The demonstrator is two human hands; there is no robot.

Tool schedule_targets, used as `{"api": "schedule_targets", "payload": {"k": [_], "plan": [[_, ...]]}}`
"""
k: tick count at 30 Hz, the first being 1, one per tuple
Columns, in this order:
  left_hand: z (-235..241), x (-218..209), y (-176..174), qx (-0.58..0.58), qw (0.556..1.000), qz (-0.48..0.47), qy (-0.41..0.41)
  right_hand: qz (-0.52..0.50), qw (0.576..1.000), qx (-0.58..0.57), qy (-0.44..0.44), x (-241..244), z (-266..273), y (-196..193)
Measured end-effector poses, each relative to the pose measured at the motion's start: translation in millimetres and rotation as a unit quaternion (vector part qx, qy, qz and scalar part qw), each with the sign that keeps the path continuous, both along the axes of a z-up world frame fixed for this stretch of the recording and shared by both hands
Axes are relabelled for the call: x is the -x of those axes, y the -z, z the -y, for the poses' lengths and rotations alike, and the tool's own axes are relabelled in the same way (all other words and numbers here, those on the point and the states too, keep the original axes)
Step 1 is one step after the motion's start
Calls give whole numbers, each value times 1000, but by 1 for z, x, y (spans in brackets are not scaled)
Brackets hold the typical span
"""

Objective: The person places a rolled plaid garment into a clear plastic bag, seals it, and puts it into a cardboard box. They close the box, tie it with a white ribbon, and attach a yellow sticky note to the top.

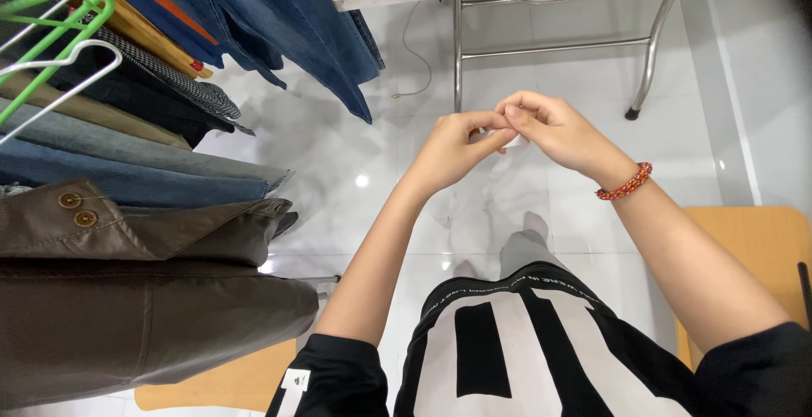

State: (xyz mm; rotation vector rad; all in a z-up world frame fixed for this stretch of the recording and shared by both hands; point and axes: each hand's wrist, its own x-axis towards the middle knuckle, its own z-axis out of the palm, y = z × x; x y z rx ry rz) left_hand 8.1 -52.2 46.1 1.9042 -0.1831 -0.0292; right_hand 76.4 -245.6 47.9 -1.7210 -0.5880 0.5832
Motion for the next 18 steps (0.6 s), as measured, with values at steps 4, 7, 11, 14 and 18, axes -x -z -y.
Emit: {"api": "schedule_targets", "payload": {"k": [4,7,11,14,18], "plan": [[-4,5,-8,-18,1000,-8,-17,-23,1000,-10,4,1,-3,7],[-9,5,-7,-12,1000,-22,-19,-45,999,-12,13,-6,-1,19],[-21,4,3,-32,998,-52,-14,-45,998,23,24,-17,16,40],[-34,6,0,-43,996,-81,-6,-39,998,45,37,-24,32,49],[-39,8,-6,-36,992,-122,0,-24,996,76,44,-33,39,61]]}}
